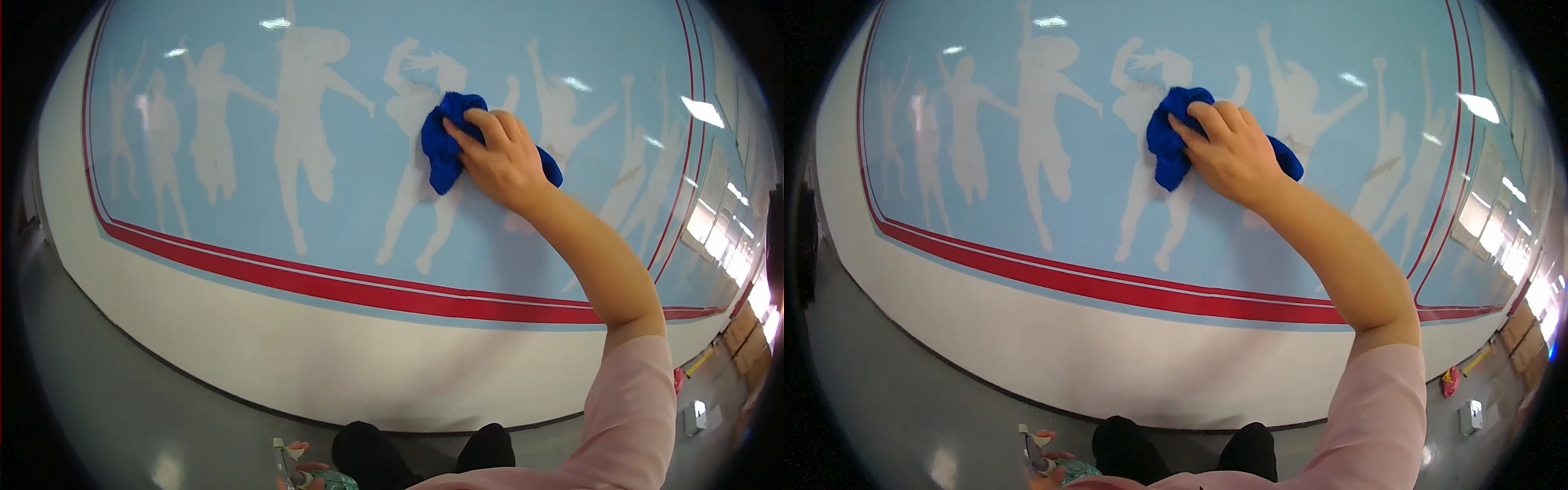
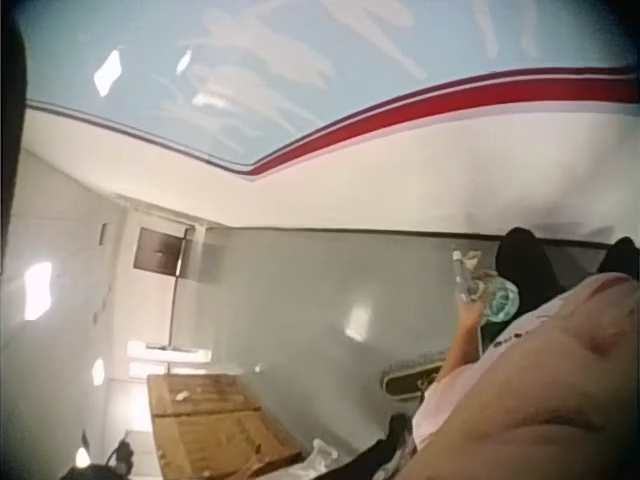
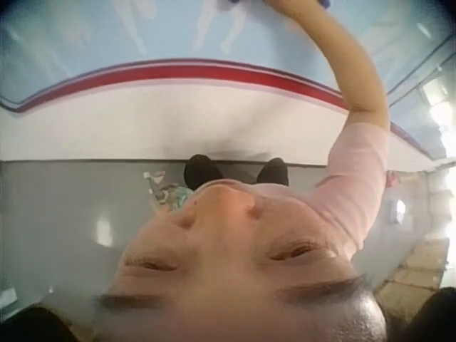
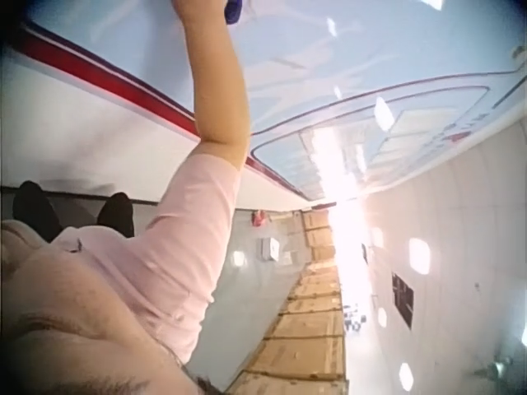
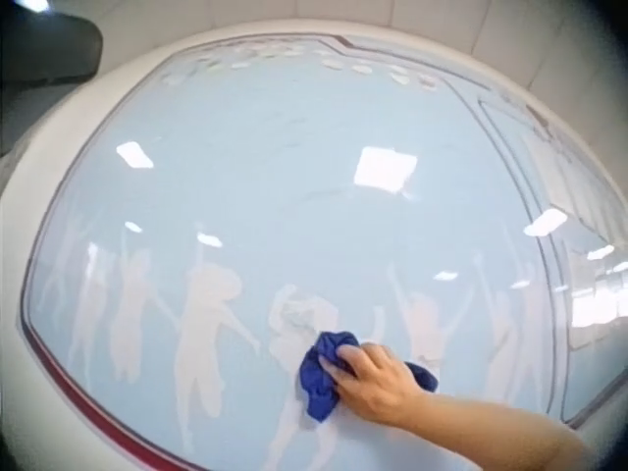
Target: Cleaning a wall mural with a spray bottle and cloth.
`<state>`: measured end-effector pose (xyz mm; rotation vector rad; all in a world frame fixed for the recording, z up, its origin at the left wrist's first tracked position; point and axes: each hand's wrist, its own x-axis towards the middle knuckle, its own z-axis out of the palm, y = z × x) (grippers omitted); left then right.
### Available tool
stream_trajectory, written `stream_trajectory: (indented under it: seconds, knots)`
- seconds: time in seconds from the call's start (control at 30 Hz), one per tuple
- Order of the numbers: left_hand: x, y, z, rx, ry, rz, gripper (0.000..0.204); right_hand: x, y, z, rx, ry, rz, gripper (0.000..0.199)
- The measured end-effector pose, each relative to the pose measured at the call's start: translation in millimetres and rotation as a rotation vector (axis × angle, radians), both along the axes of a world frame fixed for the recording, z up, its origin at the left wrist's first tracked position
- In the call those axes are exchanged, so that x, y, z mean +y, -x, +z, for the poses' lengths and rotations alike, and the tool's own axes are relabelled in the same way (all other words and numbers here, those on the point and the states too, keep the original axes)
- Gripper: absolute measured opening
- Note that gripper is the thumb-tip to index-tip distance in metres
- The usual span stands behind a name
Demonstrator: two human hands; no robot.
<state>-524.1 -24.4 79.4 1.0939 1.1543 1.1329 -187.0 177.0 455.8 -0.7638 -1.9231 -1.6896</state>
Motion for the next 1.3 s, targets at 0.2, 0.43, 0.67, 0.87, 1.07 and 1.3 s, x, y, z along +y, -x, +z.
stream_trajectory:
  seconds: [0.2,0.43,0.67,0.87,1.07,1.3]
  knots:
    - [7.5,-0.7,6.9,0.03,-0.028,-0.054,0.033,12.9,39.3,39.2,-0.171,-0.062,0.089,0.031]
    - [12.1,-16.8,55.8,-0.058,-0.048,-0.023,0.029,-3.6,-5.8,-35.1,-0.119,0.082,0.035,0.037]
    - [6.0,-10.9,50.0,0.095,-0.056,-0.083,0.037,-29.0,-73.0,12.2,-0.111,0.303,-0.452,0.035]
    - [6.3,-17.3,47.9,0.248,-0.049,-0.136,0.044,-21.8,-64.0,36.8,0.286,-0.241,0.072,0.041]
    - [-8.6,-50.9,71.2,0.194,0.168,-0.085,0.038,-66.2,-121.2,-113.6,-0.508,0.424,0.061,0.019]
    - [-0.3,-68.7,80.3,0.275,0.059,-0.2,0.048,-100.5,-206.4,42.6,0.163,-0.273,-0.205,0.039]
